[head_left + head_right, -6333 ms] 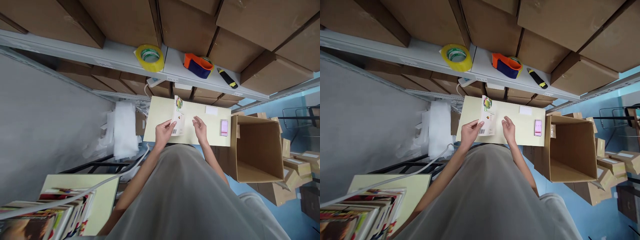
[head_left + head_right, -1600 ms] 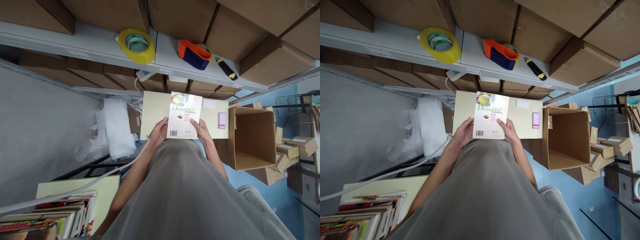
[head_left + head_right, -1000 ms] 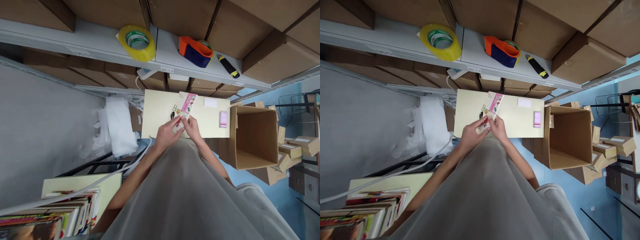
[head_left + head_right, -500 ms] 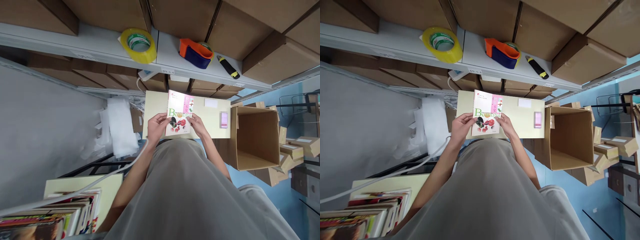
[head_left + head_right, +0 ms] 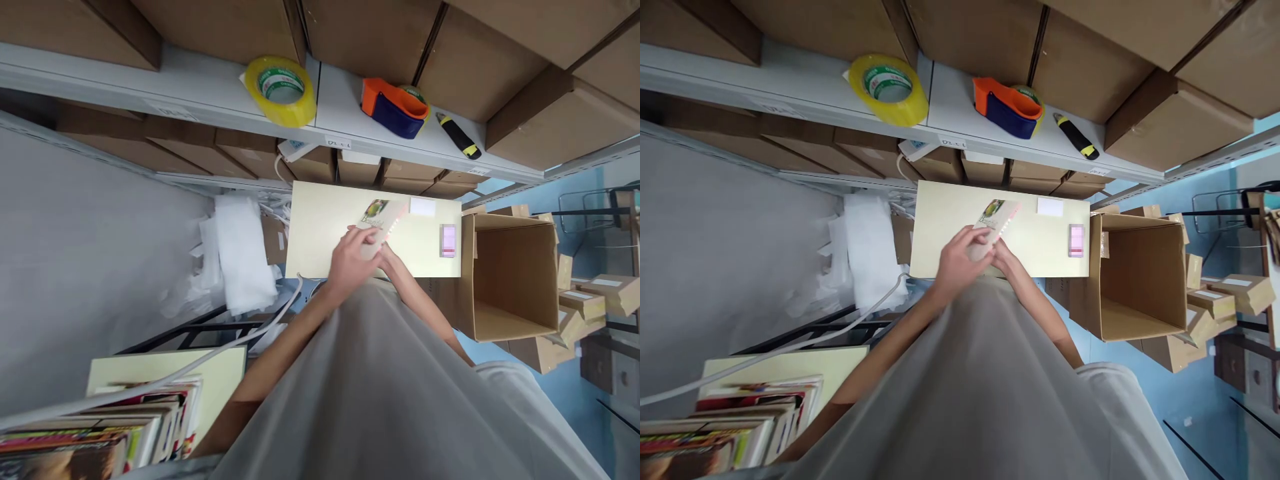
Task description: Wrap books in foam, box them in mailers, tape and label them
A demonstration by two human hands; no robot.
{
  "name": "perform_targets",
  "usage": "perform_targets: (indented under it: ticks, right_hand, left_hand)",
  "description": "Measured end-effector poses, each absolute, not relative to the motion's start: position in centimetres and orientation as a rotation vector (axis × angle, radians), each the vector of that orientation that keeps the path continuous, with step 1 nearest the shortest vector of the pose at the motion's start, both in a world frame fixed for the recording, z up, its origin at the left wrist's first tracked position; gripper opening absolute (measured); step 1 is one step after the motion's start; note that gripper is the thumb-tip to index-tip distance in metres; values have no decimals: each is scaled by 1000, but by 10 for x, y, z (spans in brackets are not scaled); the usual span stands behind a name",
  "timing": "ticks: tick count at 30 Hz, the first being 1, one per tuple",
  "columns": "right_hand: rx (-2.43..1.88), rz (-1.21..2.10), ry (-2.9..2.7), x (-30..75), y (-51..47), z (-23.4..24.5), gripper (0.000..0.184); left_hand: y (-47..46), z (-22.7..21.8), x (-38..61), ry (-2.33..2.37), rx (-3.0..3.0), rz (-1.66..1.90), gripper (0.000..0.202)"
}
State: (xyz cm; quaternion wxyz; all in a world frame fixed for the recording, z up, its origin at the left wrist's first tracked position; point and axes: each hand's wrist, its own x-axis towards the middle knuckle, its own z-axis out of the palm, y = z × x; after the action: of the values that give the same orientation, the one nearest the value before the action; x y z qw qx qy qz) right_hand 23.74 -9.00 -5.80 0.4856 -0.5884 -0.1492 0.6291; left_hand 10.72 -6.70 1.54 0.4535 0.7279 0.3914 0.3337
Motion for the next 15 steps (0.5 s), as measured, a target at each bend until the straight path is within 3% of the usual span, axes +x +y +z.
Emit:
perform_targets:
  ticks: [4, 6, 15]
  right_hand:
    - [-1313, 1615, -204, 258, -89, -65, 29]
    - [-1332, 1584, -168, 266, -94, -68, 35]
    - [-1641, 1312, -351, 264, -106, -69, 42]
  left_hand:
    - [-18, -20, 85, 1104, 1302, 872, 52]
    - [3, -46, 75, 1249, 1151, 882, 45]
    - [-4, -115, 77, 1378, 929, 483, 40]
